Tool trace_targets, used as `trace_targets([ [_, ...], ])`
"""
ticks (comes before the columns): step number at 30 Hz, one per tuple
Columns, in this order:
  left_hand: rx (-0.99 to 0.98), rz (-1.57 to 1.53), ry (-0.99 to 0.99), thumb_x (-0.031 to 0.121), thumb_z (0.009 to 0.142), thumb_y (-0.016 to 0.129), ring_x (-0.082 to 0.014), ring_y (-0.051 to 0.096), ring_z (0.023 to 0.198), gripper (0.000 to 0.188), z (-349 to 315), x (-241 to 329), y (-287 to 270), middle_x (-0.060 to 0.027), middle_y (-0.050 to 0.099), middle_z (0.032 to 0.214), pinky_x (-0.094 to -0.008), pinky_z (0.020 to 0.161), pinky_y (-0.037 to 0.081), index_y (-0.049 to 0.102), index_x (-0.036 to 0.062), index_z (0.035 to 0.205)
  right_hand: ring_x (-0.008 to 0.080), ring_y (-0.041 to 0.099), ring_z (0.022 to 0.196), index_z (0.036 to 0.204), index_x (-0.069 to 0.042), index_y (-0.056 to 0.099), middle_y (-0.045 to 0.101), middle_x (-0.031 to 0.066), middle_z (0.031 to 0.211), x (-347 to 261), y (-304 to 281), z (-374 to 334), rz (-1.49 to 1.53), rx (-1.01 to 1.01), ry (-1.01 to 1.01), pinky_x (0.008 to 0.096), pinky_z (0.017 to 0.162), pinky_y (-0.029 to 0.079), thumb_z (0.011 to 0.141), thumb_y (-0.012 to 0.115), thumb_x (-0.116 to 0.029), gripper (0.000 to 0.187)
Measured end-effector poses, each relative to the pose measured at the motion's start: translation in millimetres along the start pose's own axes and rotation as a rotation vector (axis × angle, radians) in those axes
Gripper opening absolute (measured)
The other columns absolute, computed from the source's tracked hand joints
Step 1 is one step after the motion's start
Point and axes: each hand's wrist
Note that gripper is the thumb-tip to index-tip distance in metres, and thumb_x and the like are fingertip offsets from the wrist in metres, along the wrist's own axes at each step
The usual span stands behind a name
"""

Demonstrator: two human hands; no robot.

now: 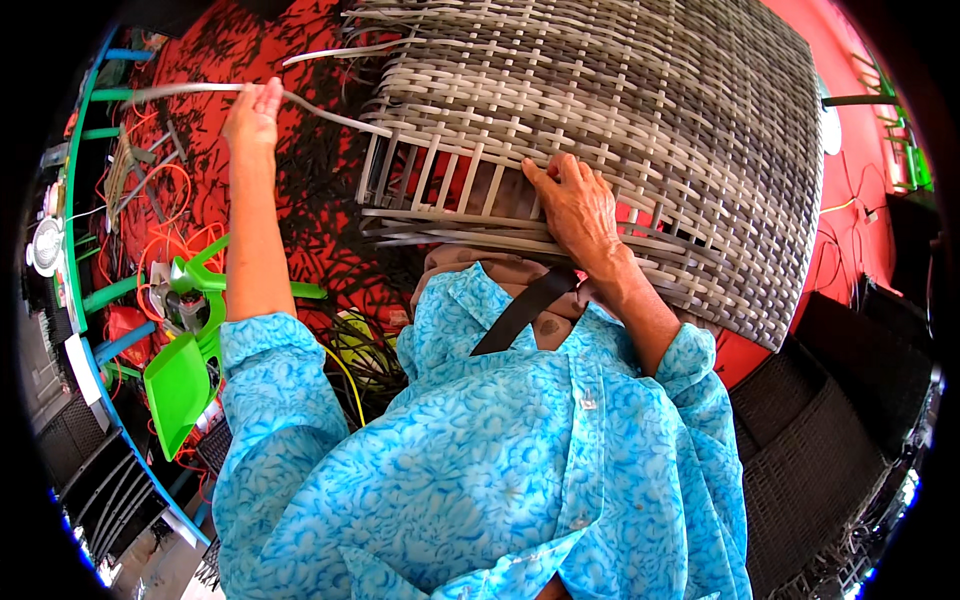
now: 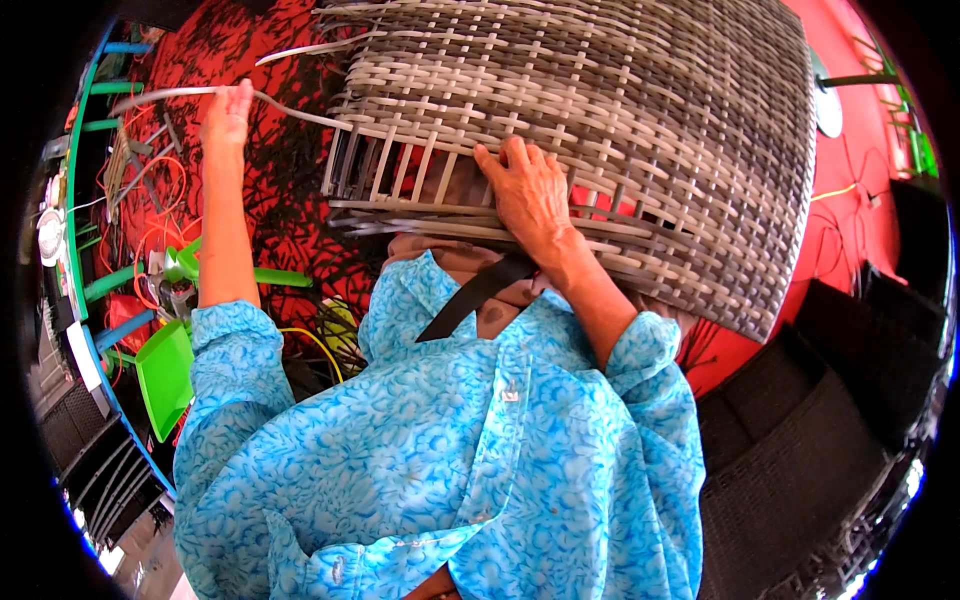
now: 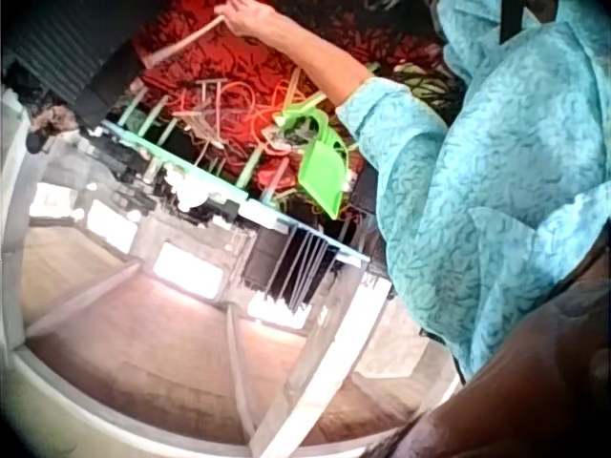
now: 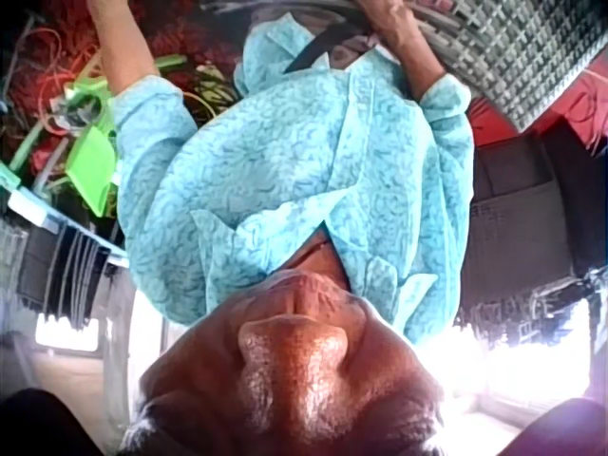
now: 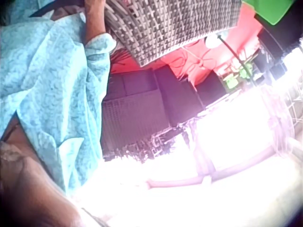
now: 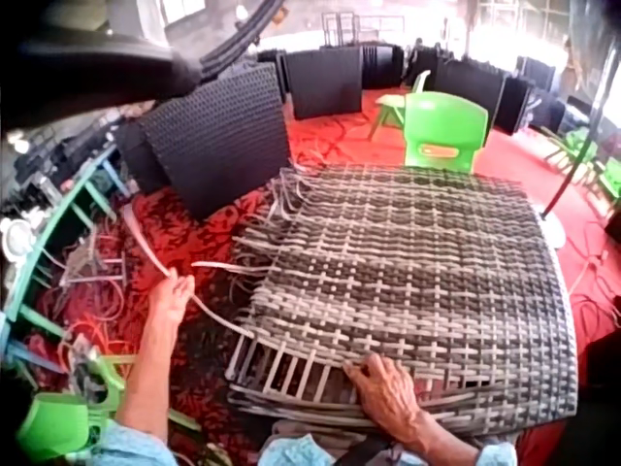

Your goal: The person weaves plastic rattan strips through the frame of a wicker chair panel by hand, threading and tucking the strips into the woven pattern.

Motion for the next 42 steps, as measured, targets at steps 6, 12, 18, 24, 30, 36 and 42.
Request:
trace_targets([
  [6, -0.036, 0.402, 0.092, 0.012, 0.081, 0.067, -0.0152, 0.062, 0.066, 0.030, -121, -45, 32, -0.0084, 0.059, 0.080, -0.0215, 0.048, 0.050, 0.048, -0.0018, 0.100, 0.0254, 0.053, 0.087, 0.116, -0.016, 0.060, 0.049, 0.0072, 0.093, -2, 0, -3, 0.017, 0.016, 0.008, 0.0395, 0.070, 0.044, 0.078, 0.053, -0.005, 0.040],
  [12, -0.993, 1.223, 0.954, 0.023, 0.082, 0.065, -0.0291, 0.052, 0.111, 0.033, -254, -93, 49, -0.0098, 0.057, 0.115, -0.0417, 0.095, 0.040, 0.062, 0.0015, 0.106, 0.0260, 0.053, 0.089, 0.115, -0.012, 0.059, 0.049, 0.0075, 0.094, -3, -4, -4, 0.012, 0.016, 0.004, 0.0392, 0.073, 0.043, 0.078, 0.054, -0.005, 0.039],
  [18, -0.902, 1.301, 0.910, 0.023, 0.084, 0.062, -0.0330, 0.045, 0.120, 0.042, -275, -99, 33, -0.0115, 0.049, 0.130, -0.0419, 0.099, 0.038, 0.055, 0.0003, 0.119, 0.0263, 0.050, 0.094, 0.112, -0.008, 0.057, 0.051, 0.0067, 0.107, -18, -19, -19, 0.049, 0.038, 0.013, 0.0391, 0.076, 0.042, 0.078, 0.057, -0.008, 0.035],
  [24, -0.909, 1.278, 0.871, 0.024, 0.084, 0.063, -0.0328, 0.045, 0.120, 0.043, -277, -99, 36, -0.0119, 0.049, 0.129, -0.0421, 0.099, 0.037, 0.055, 0.0023, 0.119, 0.0247, 0.049, 0.102, 0.114, -0.007, 0.056, 0.049, 0.0043, 0.118, -20, -26, -26, 0.060, 0.020, 0.060, 0.0389, 0.081, 0.040, 0.076, 0.062, -0.012, 0.039],
  [30, -0.897, 1.259, 0.830, 0.025, 0.081, 0.067, -0.0315, 0.044, 0.121, 0.045, -276, -99, 32, -0.0109, 0.048, 0.129, -0.0422, 0.099, 0.036, 0.056, 0.0034, 0.119, 0.0234, 0.048, 0.106, 0.115, -0.008, 0.057, 0.049, 0.0036, 0.123, -21, -22, -29, 0.084, 0.010, 0.096, 0.0389, 0.084, 0.039, 0.075, 0.063, -0.012, 0.041],
  [36, -0.905, 1.246, 0.788, 0.024, 0.082, 0.065, -0.0319, 0.044, 0.121, 0.043, -274, -99, 32, -0.0120, 0.049, 0.129, -0.0418, 0.100, 0.036, 0.056, 0.0035, 0.119, 0.0233, 0.049, 0.107, 0.114, -0.007, 0.059, 0.050, 0.0038, 0.124, -21, -26, -30, 0.116, -0.035, 0.116, 0.0398, 0.087, 0.038, 0.074, 0.065, -0.012, 0.041],
  [42, -0.902, 1.237, 0.752, 0.021, 0.084, 0.064, -0.0325, 0.046, 0.120, 0.040, -274, -98, 37, -0.0122, 0.051, 0.126, -0.0411, 0.100, 0.037, 0.057, 0.0026, 0.118, 0.0234, 0.050, 0.107, 0.110, -0.005, 0.061, 0.054, 0.0044, 0.119, -20, -26, -39, 0.147, -0.031, 0.089, 0.0402, 0.090, 0.037, 0.073, 0.068, -0.015, 0.039],
])
Point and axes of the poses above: each hand's wrist, its own z-axis towards the middle knuckle, its own y-axis out of the palm, x = y × z
